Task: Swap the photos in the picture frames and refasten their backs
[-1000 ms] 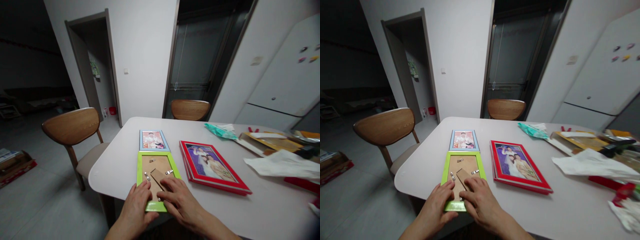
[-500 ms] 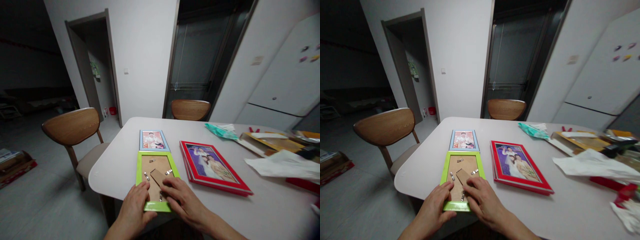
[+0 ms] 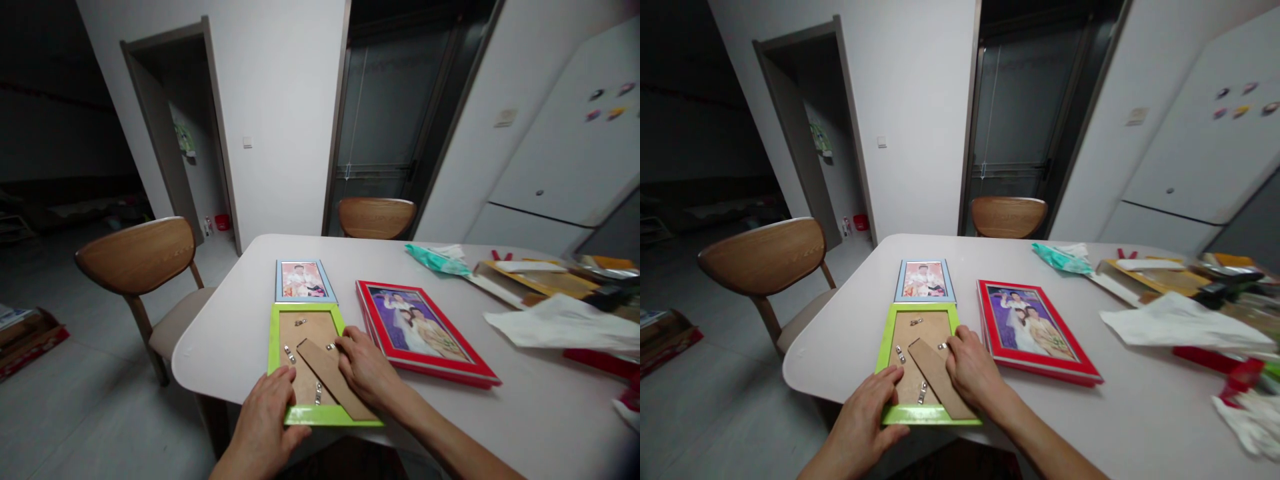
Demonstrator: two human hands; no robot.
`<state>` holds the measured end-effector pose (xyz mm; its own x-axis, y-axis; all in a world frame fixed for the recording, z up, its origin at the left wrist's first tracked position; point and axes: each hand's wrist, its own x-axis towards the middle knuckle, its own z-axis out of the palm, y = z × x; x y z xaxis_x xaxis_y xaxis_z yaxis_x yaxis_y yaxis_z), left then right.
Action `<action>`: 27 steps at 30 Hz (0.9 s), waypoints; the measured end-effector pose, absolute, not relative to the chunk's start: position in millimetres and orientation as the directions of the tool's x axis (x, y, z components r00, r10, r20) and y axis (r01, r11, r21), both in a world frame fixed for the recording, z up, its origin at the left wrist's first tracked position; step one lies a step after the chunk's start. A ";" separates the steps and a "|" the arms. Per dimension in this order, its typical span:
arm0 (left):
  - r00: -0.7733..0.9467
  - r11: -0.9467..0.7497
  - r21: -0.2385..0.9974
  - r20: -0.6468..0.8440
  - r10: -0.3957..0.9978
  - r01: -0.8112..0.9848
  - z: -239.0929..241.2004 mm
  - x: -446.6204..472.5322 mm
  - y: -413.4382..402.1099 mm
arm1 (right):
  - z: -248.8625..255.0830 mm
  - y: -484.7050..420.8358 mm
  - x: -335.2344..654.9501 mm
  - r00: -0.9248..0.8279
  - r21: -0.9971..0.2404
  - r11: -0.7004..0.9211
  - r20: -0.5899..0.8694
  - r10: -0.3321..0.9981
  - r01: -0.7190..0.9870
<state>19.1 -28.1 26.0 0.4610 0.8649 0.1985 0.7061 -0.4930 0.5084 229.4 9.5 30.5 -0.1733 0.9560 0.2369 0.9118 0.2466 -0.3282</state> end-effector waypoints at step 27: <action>0.452 -0.501 0.506 0.227 0.862 0.702 20.9 15.6 -31.4 | 22.5 24.5 232.1 -0.119 -0.365 0.215 0.267 0.956 0.906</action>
<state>15.6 -31.4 20.9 0.4525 0.8624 0.2268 0.7018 -0.5013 0.5062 232.1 24.5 22.5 -0.1190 0.9563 0.2672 0.9058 0.2148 -0.3653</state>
